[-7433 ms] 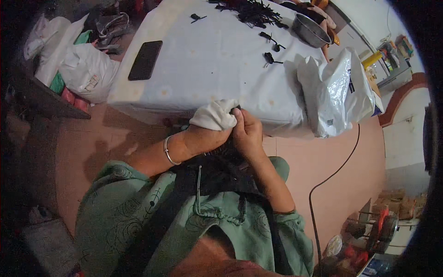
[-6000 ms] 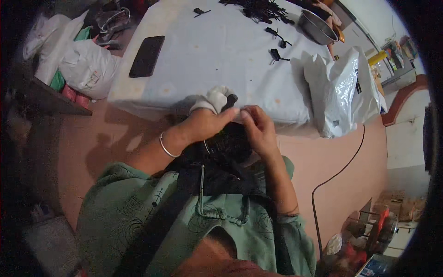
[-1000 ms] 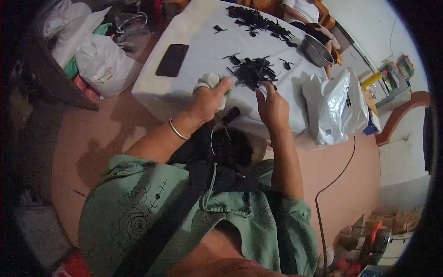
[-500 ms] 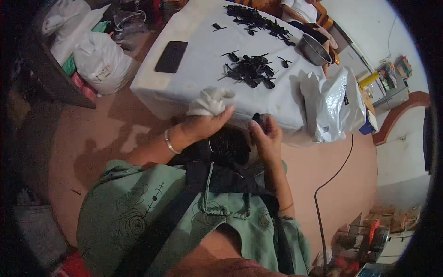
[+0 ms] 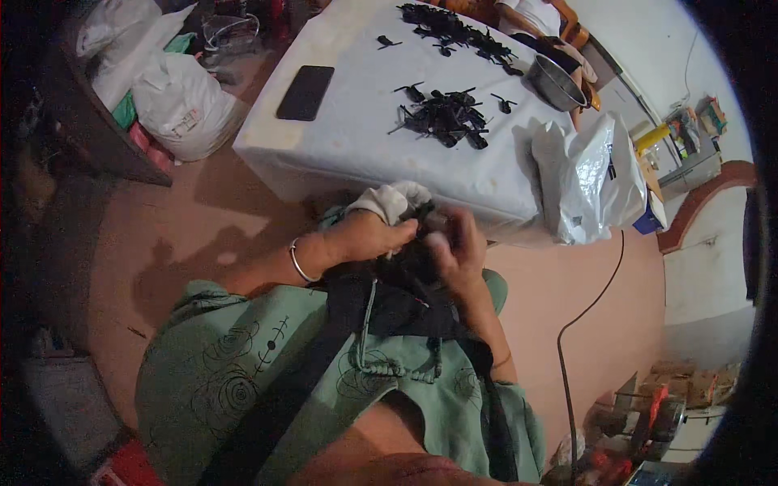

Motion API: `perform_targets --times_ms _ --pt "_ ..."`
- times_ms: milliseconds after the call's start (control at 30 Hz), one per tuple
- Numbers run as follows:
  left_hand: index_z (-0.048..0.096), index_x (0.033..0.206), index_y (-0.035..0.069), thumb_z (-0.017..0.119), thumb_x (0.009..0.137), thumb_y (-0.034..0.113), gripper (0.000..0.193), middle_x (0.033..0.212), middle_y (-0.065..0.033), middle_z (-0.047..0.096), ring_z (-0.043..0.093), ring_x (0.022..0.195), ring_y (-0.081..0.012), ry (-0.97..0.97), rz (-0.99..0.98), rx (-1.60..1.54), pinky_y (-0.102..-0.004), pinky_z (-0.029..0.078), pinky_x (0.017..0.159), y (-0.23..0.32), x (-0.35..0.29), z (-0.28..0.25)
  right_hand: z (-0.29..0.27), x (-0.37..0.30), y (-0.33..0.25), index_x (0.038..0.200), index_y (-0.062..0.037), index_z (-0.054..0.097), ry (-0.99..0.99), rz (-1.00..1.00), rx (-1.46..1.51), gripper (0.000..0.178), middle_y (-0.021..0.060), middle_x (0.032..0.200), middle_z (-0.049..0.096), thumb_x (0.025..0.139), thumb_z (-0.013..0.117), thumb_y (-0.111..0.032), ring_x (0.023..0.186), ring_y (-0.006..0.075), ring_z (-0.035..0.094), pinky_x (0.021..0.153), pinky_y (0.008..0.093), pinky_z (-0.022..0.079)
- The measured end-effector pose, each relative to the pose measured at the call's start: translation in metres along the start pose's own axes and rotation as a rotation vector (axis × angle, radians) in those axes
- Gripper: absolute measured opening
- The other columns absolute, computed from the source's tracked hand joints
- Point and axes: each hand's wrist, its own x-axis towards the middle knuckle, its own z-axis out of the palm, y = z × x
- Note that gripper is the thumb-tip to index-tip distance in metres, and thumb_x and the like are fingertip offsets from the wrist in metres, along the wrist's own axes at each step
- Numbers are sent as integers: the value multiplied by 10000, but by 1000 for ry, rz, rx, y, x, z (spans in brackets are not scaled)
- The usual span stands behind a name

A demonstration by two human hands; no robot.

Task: Assembling small black plastic components by hand at a workstation.

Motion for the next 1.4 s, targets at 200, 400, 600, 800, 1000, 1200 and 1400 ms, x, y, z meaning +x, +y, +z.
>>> perform_targets --times_ms 200,400,600,800,1000,1200,1400 --pt "490 1034 -11 538 752 70 297 868 -71 571 562 721 -141 -109 -189 -193 -272 476 640 18 3 -4 3 2 -15 671 -28 438 32 -12 -213 257 23 587 451 743 671 -111 519 91 403 469 252 346" --pt "502 1029 -5 581 746 71 304 899 -51 557 530 835 -130 -175 -153 171 -277 451 724 27 1 -2 0 5 6 694 -36 451 -92 146 108 194 -41 625 399 842 557 -103 594 41 345 517 192 313" --pt "524 1026 -17 567 764 72 280 861 -57 569 541 768 -131 -5 -273 -22 -267 463 677 28 6 -5 -6 -2 10 739 -8 481 -271 177 -35 229 -24 628 417 899 475 -173 598 57 359 528 204 328" --pt "522 1024 -38 558 751 90 303 852 -132 591 583 740 -203 51 117 340 -308 479 683 15 5 5 1 -1 15 785 -2 530 -291 207 -35 260 -28 646 465 915 441 -208 615 55 385 537 208 350" --pt "542 834 -9 521 733 134 177 851 -182 564 555 782 -354 30 177 584 -398 458 668 23 11 14 22 -13 56 799 -21 560 -154 312 175 260 -60 691 495 915 449 -225 627 26 398 546 196 362" --pt "527 945 -23 536 732 86 239 824 -181 574 583 744 -290 43 295 657 -357 468 670 0 9 13 12 -6 38 823 -18 566 -207 532 431 226 -52 731 529 908 460 -199 654 29 430 586 188 373" --pt "510 993 46 501 839 101 163 808 4 553 510 686 -87 99 -397 -146 -247 430 588 6 17 0 -8 -3 34 916 12 580 -201 328 167 153 -6 755 564 846 549 -121 705 83 508 642 224 418"
